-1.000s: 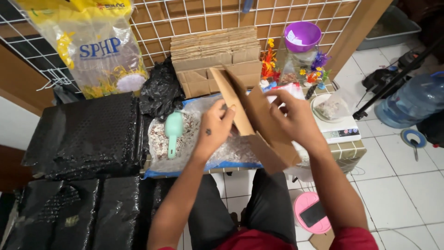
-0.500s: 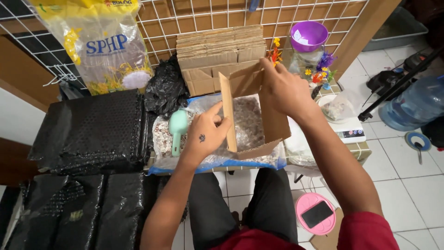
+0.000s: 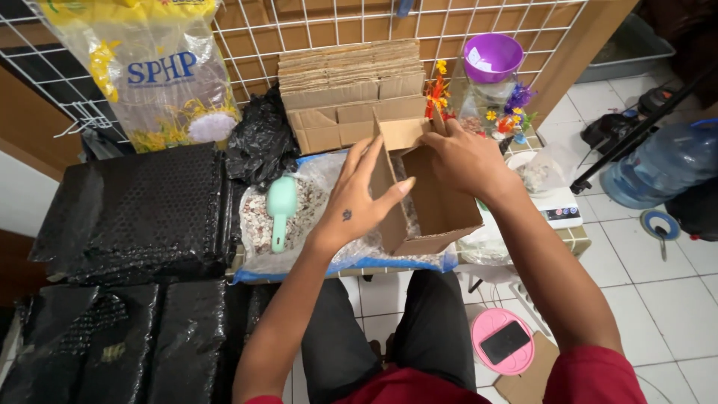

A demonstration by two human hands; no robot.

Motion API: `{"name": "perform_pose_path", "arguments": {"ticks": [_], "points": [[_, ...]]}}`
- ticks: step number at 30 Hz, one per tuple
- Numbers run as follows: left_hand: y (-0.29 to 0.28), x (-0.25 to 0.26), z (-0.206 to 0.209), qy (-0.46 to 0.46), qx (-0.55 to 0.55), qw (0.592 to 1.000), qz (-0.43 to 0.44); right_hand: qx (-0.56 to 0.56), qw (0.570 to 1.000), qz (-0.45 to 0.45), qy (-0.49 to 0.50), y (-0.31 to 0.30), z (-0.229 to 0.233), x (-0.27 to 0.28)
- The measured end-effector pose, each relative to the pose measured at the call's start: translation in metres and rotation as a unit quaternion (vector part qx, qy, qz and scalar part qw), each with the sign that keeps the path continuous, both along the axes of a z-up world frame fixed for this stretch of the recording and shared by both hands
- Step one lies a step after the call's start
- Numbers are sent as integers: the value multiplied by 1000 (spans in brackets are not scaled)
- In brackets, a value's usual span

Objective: Packaging small white stones by scooping them into a bag, weighing them, and placing them into a cardboard box and then a black plastic bag.

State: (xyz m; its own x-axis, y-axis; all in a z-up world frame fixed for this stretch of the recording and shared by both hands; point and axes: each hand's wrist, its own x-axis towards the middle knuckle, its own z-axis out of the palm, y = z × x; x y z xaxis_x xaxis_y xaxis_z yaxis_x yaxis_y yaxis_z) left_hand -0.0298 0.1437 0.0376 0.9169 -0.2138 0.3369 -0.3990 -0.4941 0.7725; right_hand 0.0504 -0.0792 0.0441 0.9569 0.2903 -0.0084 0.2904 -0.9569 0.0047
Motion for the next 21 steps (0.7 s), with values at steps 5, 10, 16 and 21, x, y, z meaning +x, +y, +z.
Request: {"name": "perform_pose_path", "arguments": {"ticks": [5,10,16,21], "points": [[-22,26,-9,-10,77,995,-60,34,999,17,8,-6,-7,-8],[-40,31,-17,8,214,976,-49,51,998,5,-21,-5,0,-31],[-45,54,-41,-50,264,963,-3,54,998,1,-35,10,3,-94],[-52,81,-53,-101,234,966,45,66,997,-15,-25,21,-3,-125]]}}
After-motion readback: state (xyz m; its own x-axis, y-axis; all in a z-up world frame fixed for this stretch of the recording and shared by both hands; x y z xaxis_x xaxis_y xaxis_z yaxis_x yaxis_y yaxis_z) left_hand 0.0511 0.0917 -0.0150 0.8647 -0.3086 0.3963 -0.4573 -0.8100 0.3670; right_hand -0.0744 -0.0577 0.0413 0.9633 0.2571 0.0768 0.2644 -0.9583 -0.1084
